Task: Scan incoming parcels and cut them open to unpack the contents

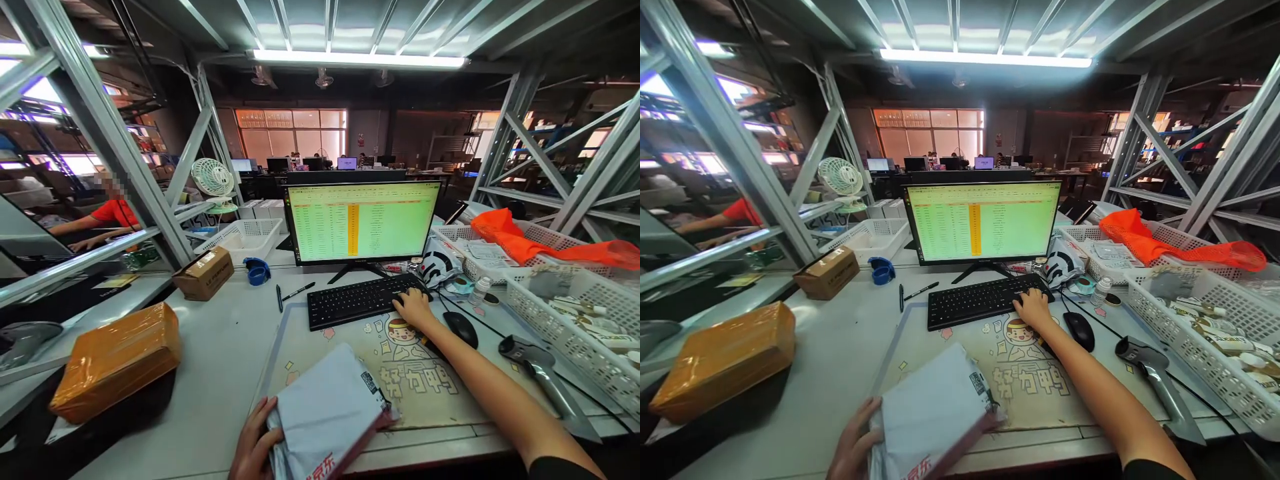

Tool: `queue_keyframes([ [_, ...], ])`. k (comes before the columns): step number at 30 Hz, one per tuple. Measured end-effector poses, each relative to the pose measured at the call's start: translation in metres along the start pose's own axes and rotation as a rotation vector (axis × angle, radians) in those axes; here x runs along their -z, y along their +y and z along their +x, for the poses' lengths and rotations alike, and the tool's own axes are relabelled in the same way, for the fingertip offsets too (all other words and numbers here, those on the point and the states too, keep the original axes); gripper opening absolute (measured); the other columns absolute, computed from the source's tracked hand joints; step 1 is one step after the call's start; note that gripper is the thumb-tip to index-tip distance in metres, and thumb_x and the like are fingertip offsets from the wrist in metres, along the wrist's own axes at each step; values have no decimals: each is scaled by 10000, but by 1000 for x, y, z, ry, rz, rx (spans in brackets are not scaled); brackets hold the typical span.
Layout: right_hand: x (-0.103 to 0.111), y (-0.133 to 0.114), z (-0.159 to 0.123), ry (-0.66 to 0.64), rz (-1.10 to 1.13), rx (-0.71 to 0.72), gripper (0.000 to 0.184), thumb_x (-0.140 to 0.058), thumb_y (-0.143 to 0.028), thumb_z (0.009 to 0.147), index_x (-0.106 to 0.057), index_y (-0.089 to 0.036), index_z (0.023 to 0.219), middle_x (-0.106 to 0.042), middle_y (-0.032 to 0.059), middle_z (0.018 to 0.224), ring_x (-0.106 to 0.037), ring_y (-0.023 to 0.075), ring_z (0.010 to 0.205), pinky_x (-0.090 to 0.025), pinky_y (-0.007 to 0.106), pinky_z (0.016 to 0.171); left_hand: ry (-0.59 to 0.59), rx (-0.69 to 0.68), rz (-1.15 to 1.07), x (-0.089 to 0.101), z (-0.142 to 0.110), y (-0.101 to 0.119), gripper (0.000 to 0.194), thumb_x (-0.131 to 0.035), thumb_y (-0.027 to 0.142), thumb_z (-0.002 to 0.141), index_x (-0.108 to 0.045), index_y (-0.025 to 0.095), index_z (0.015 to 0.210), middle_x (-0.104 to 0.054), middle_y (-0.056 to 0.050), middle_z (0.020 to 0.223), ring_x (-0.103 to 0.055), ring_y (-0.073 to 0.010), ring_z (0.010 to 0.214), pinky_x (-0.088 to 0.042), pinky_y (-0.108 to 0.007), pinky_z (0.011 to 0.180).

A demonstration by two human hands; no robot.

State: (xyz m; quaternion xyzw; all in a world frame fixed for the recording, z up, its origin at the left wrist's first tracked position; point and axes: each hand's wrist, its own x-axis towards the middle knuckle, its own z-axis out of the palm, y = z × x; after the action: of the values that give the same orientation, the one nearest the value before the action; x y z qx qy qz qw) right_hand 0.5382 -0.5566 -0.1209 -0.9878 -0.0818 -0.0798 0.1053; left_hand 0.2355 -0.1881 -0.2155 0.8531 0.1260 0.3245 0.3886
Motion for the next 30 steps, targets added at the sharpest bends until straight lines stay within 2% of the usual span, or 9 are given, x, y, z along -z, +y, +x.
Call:
queue_keyframes([
  [2, 4, 8, -12, -6, -13, 2, 412, -623, -410, 965, -568, -189, 1309, -558, 104, 1354, -583, 271, 1170, -517, 505, 982, -29, -108, -126, 9, -3, -4, 159, -584, 427, 772, -740, 452, 755, -689, 92, 1291, -603, -335, 1265, -520, -528, 1059],
  [4, 8, 17, -33, -17, -24, 16, 426, -622, -422, 963, -562, -189, 1314, -556, 103, 1358, -579, 271, 1176, -508, 514, 989, -64, -93, -177, 19, -3, -1, 195, -556, 386, 831, -747, 421, 822, -702, 56, 1273, -615, -320, 1253, -534, -527, 1045],
  [9, -1, 49, -108, -77, -79, 71, 440, -559, -403, 965, -578, -144, 1319, -596, 167, 1304, -571, 326, 1186, -479, 515, 996, -199, -57, -29, 27, -3, 46, 141, -605, 368, 842, -684, 277, 914, -586, -70, 1416, -435, -343, 1422, -418, -592, 1134],
  [13, -20, 82, -145, 59, -97, 80, 489, -382, -391, 992, -551, -109, 1355, -641, 180, 1153, -609, 355, 1061, -517, 520, 882, -368, -62, 96, 27, -4, 79, 176, -617, 313, 863, -616, 242, 1024, -428, -101, 1553, -289, -331, 1500, -330, -608, 1181],
  [16, -21, 90, -157, 196, 93, 186, 502, -343, -429, 1002, -550, -123, 1342, -644, 155, 1091, -624, 317, 1030, -530, 483, 908, -413, -113, 88, 38, -5, 79, 249, -599, 344, 909, -607, 236, 1134, -402, -122, 1566, -294, -328, 1494, -319, -596, 1187],
  [19, -6, 72, -180, 210, 290, 329, 473, -384, -453, 1009, -513, -199, 1387, -609, 136, 1227, -620, 279, 1118, -541, 438, 955, -452, -161, 84, 52, -10, 71, 412, -682, 328, 861, -585, 255, 1254, -373, -130, 1585, -295, -338, 1493, -327, -595, 1183],
  [23, 20, 26, -231, 9, 464, 596, 433, -458, -374, 1008, -477, -320, 1436, -601, 89, 1299, -627, 241, 1175, -563, 373, 968, -363, -132, 127, 49, -28, 72, 625, -796, 238, 724, -543, 254, 1295, -371, -138, 1581, -346, -336, 1469, -351, -572, 1178],
  [27, 30, -7, -266, -175, 572, 716, 470, -494, -349, 987, -456, -398, 1453, -617, 66, 1317, -640, 261, 1176, -592, 383, 948, -59, 10, 243, 22, -50, 92, 522, -749, 295, 771, -538, 196, 1239, -424, -187, 1515, -450, -365, 1388, -417, -587, 1118],
  [30, 39, -22, -273, -301, 588, 692, 430, -475, -385, 996, -499, -383, 1425, -623, 57, 1322, -631, 259, 1189, -576, 385, 975, -46, 43, 235, 12, -57, 107, 386, -656, 375, 875, -570, 210, 1213, -525, -161, 1385, -560, -338, 1257, -502, -543, 1019],
])
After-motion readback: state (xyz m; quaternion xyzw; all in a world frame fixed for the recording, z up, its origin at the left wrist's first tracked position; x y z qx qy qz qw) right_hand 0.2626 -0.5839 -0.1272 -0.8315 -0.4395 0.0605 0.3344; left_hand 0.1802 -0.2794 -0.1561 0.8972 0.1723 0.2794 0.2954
